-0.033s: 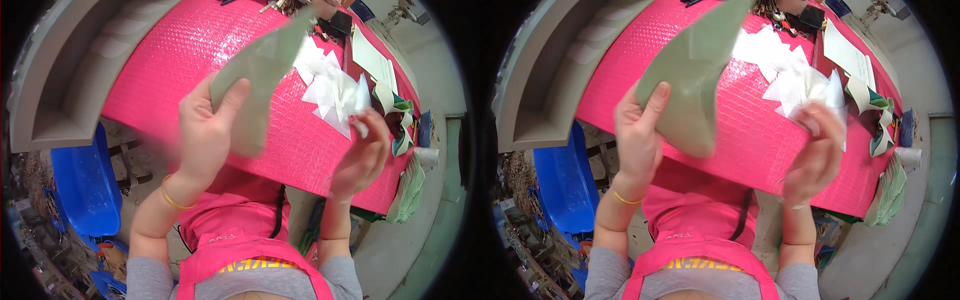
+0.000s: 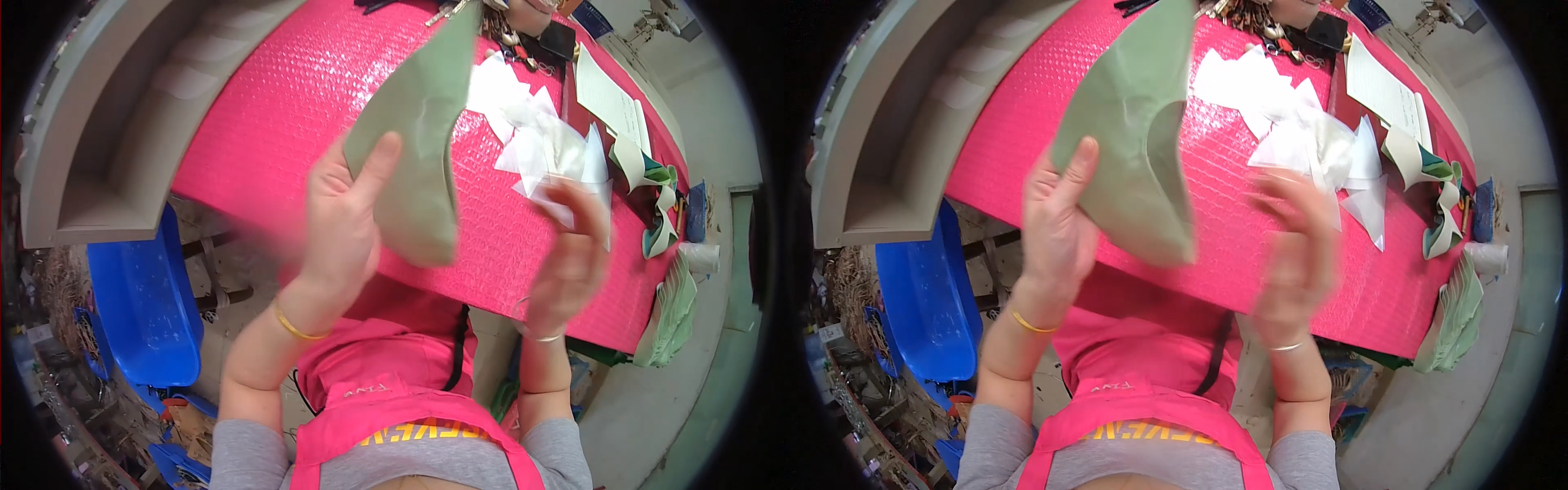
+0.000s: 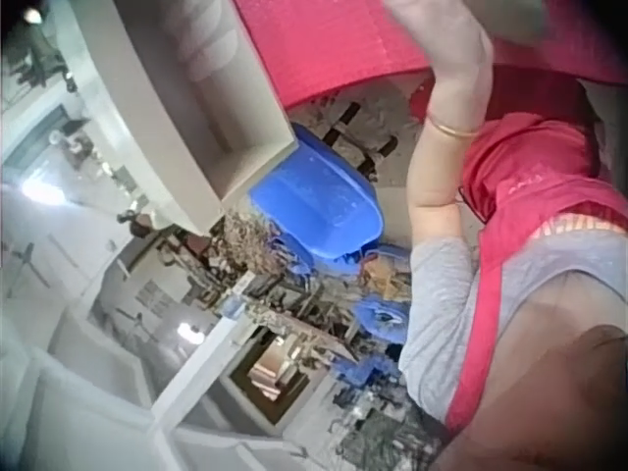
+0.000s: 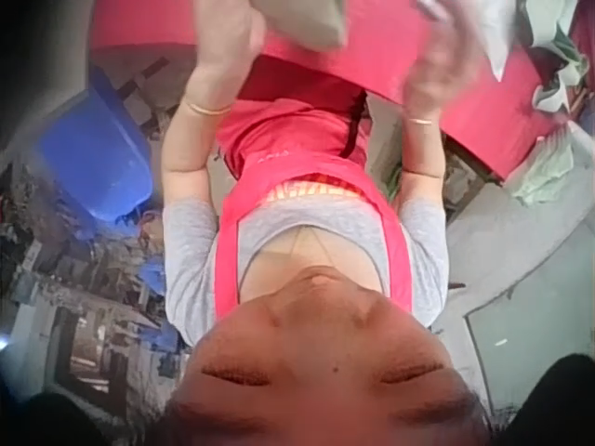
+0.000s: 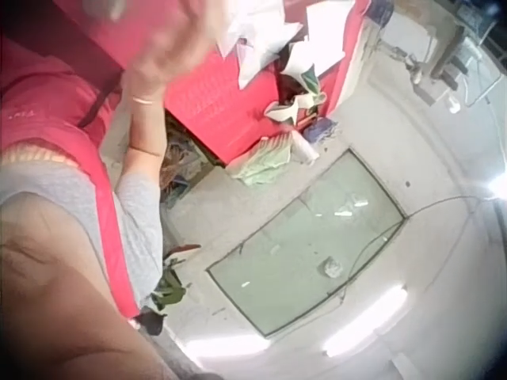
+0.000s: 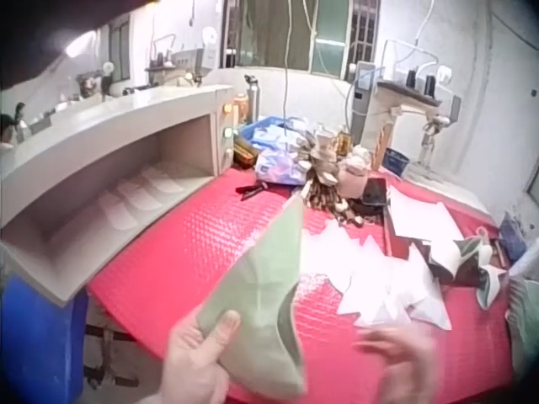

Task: Assembling and aligning various shoe upper components by hand on a workstation.

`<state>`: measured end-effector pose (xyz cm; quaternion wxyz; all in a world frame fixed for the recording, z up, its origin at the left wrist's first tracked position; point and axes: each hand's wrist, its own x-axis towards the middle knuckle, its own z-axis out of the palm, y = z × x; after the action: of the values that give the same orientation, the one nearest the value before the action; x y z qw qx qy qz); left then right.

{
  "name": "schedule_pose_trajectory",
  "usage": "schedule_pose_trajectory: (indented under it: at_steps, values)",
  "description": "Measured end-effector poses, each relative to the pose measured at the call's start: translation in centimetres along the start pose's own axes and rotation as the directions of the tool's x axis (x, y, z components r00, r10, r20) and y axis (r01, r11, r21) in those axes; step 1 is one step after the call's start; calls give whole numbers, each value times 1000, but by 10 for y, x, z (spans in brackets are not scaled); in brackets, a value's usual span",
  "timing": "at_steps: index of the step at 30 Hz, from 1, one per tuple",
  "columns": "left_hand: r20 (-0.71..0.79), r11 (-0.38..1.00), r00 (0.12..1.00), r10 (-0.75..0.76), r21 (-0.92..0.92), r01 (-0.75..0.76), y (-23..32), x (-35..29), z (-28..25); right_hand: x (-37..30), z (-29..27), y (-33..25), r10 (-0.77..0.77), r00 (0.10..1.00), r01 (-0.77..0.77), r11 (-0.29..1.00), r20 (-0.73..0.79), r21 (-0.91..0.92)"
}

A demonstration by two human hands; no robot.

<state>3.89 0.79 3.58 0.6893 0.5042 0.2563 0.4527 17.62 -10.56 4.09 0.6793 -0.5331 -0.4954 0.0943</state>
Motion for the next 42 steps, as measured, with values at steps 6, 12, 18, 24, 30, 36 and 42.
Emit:
schedule_pose_trajectory:
  at_steps: [6, 12, 18, 24, 30, 36, 42]
  values:
    - [-192, 805, 905, -380, -551, 221, -40, -12, -33, -6, 49, 33, 558, 720, -325, 797, 414, -509]
    - [-143, 986, 981, -129, -124, 111, -23, 2, -49, 3, 83, 35, 462, 713, -361, 887, 527, -288]
    - [-343, 989, 938, -47, -147, -4, -31, 15, -50, -18, 108, 33, 232, 892, 33, 823, 389, -567]
    - [-204, 986, 965, -166, -17, 166, -52, 38, -44, -54, 80, 10, 302, 890, 57, 671, 342, -740]
    - [-149, 972, 962, -230, -81, 220, -68, 68, -48, -86, 58, -10, 299, 854, 102, 707, 427, -699]
    - [205, 844, 857, -472, -174, 507, -47, 64, -55, -22, 17, -28, 63, 935, 142, 836, 348, -531]
    - [152, 562, 930, 336, 759, -328, -33, 39, -39, -2, -10, 72, 622, 709, -705, 647, 332, 291]
